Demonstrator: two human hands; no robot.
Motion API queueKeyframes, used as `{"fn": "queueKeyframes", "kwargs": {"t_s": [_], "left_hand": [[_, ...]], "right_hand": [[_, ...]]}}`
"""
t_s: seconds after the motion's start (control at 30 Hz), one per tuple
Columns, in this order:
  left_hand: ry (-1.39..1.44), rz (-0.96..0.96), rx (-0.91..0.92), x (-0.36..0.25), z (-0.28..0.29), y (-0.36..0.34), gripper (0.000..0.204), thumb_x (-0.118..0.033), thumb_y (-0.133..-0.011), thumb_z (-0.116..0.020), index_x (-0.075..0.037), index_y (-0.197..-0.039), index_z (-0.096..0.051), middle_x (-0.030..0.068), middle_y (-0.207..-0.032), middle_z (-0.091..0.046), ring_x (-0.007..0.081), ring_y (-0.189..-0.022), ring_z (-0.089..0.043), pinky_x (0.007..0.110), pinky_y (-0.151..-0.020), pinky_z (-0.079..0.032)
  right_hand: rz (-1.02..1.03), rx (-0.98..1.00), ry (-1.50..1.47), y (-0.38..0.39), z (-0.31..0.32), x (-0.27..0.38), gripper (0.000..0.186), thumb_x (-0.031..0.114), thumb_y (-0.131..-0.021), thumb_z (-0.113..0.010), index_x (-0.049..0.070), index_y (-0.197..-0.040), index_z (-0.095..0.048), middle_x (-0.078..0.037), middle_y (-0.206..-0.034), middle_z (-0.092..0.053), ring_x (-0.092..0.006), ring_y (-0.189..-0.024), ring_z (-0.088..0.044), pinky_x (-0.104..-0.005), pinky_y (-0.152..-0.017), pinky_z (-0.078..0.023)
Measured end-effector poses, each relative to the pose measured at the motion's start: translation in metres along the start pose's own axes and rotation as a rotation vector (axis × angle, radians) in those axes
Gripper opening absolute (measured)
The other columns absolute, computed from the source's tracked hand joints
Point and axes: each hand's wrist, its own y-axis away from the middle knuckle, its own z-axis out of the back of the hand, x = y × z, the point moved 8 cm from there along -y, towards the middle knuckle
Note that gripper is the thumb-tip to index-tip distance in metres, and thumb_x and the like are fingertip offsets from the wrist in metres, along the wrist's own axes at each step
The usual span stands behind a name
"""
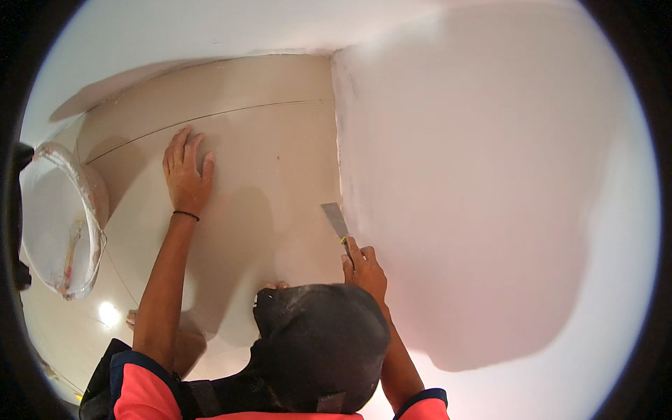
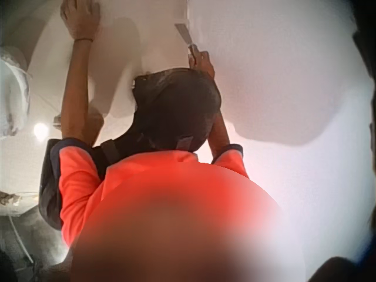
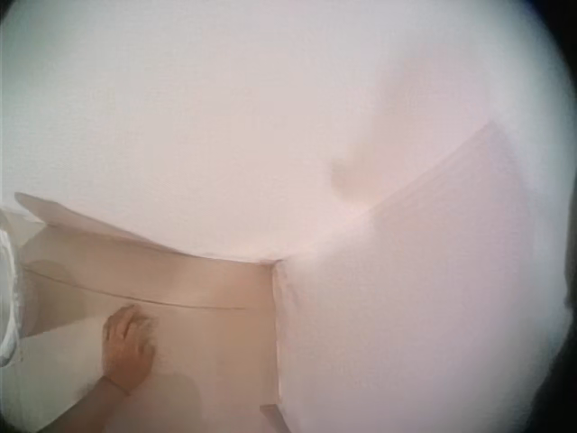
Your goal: The person retrieves a bucket and trowel, then kneels to apply plaster along the base of a wall. They scrape the trowel on a ledge, return to the room, and continue smoothing the plaster at the wall-floor junction.
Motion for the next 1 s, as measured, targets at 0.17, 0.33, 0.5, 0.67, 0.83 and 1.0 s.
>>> {"fn": "queueKeyframes", "kwargs": {"t_s": [0.17, 0.33, 0.5, 0.67, 0.83, 1.0], "left_hand": [[0.015, -0.089, 0.031, -0.004, 0.002, 0.001, 0.043, -0.020, -0.092, -0.066, -0.012, -0.133, -0.058, 0.0084, -0.152, -0.047, 0.0299, -0.143, -0.039, 0.049, -0.121, -0.028], [0.022, -0.200, 0.042, -0.021, -0.016, -0.007, 0.049, -0.022, -0.092, -0.067, -0.009, -0.137, -0.056, 0.0112, -0.153, -0.045, 0.0305, -0.144, -0.038, 0.050, -0.121, -0.026], [0.042, -0.482, 0.206, -0.106, -0.094, -0.040, 0.061, -0.033, -0.097, -0.061, -0.006, -0.149, -0.045, 0.0123, -0.160, -0.039, 0.0296, -0.149, -0.033, 0.051, -0.124, -0.021], [-0.045, -0.786, 0.524, -0.184, -0.148, 0.034, 0.068, -0.043, -0.098, -0.057, -0.011, -0.155, -0.039, 0.0069, -0.165, -0.032, 0.0265, -0.155, -0.023, 0.054, -0.127, -0.015], [0.254, -1.063, 1.004, -0.193, -0.121, 0.153, 0.044, -0.034, -0.097, -0.060, -0.017, -0.137, -0.060, 0.0034, -0.155, -0.048, 0.0235, -0.152, -0.030, 0.051, -0.128, -0.013], [0.451, -0.592, 1.240, -0.162, -0.094, 0.164, 0.018, -0.016, -0.091, -0.066, -0.015, -0.105, -0.078, 0.0067, -0.110, -0.075, 0.0259, -0.112, -0.067, 0.043, -0.104, -0.046]], "right_hand": [[0.106, -0.285, -0.068, -0.002, -0.065, -0.017, 0.049, 0.020, -0.098, -0.065, 0.017, -0.146, -0.056, -0.011, -0.109, -0.060, -0.0299, -0.088, -0.065, -0.0408, -0.072, -0.056], [0.084, -0.340, -0.166, 0.013, -0.085, -0.020, 0.051, 0.020, -0.098, -0.065, 0.013, -0.147, -0.054, -0.012, -0.113, -0.060, -0.0321, -0.093, -0.065, -0.0421, -0.075, -0.056], [0.248, -0.511, -0.190, -0.023, 0.009, 0.033, 0.042, 0.022, -0.098, -0.065, 0.009, -0.137, -0.059, -0.016, -0.111, -0.062, -0.0363, -0.091, -0.065, -0.0457, -0.074, -0.055], [0.497, -0.597, -0.067, -0.116, 0.125, 0.100, 0.032, 0.032, -0.102, -0.056, 0.011, -0.124, -0.063, -0.018, -0.103, -0.068, -0.0412, -0.093, -0.066, -0.0514, -0.075, -0.054], [0.317, -0.375, 0.099, -0.217, 0.147, 0.155, 0.031, 0.033, -0.100, -0.053, 0.011, -0.112, -0.071, -0.019, -0.104, -0.071, -0.0432, -0.097, -0.068, -0.0541, -0.080, -0.054], [0.277, -0.230, 0.107, -0.182, 0.111, 0.110, 0.032, 0.034, -0.098, -0.053, 0.010, -0.109, -0.072, -0.022, -0.102, -0.071, -0.0433, -0.094, -0.068, -0.0544, -0.080, -0.054]]}}
